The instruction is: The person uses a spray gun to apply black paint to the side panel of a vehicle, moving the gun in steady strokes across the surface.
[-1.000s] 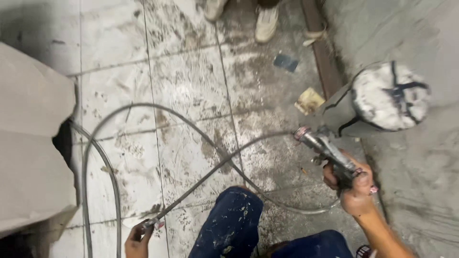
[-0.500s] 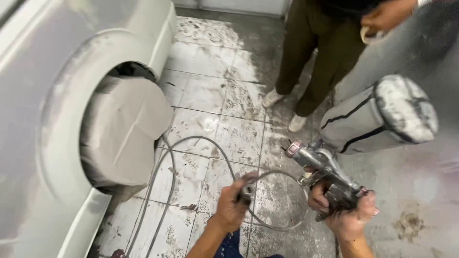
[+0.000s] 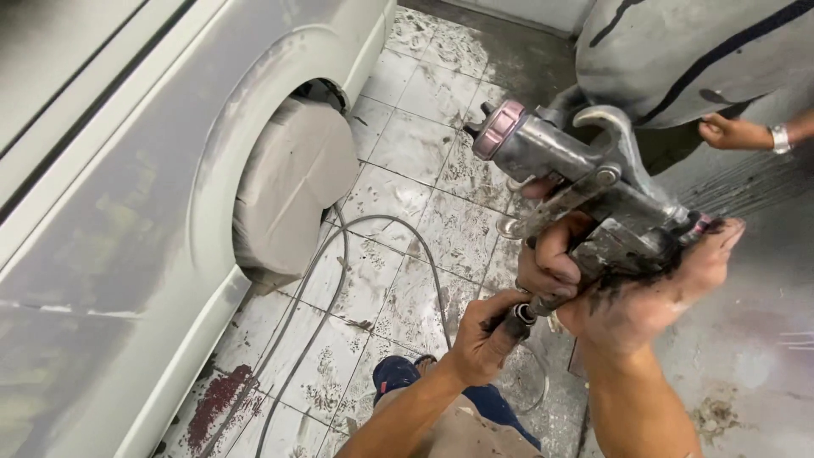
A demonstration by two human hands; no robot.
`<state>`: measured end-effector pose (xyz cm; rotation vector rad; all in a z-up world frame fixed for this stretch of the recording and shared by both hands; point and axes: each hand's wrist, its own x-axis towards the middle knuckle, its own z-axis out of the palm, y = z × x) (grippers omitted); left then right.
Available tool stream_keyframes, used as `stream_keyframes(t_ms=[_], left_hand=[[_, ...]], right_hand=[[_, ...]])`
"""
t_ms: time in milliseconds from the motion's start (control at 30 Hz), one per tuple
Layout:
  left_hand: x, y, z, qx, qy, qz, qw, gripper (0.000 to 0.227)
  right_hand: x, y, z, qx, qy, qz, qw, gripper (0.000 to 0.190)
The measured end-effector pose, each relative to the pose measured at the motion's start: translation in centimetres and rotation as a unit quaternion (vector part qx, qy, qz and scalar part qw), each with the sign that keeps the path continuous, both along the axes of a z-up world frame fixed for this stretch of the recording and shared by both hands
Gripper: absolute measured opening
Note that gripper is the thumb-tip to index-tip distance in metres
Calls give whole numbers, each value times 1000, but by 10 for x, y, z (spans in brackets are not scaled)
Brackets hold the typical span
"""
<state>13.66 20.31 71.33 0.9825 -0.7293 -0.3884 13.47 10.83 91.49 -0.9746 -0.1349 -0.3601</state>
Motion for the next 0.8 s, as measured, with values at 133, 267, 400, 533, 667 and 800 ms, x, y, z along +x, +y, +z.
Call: stream_keyframes(t_ms=[133,267,400,533,667,800], left_hand=[[-3,5,14,-32,10,-8,999,57],[-8,12,12,-50,22,11,998,56],[-20,5,9,-87,60,-6,994,47],[-38,-19,-8,-128,71,-39,988,45],[-54,-38,-27,-126,106,-118,979,45],[-110,-38,-56,7,16,87,996,23]], right_hand=[[5,10,-1,5,3,43,999,94],[2,15,-14,-21,-10,76,997,98],[-12,5,-21,35,-14,98,994,98],[-30,-17,-30,17,-52,163,985,91],[-47,-55,-91,46,20,242,969,112],[-85,-96,-192,-99,12,279,955,86]])
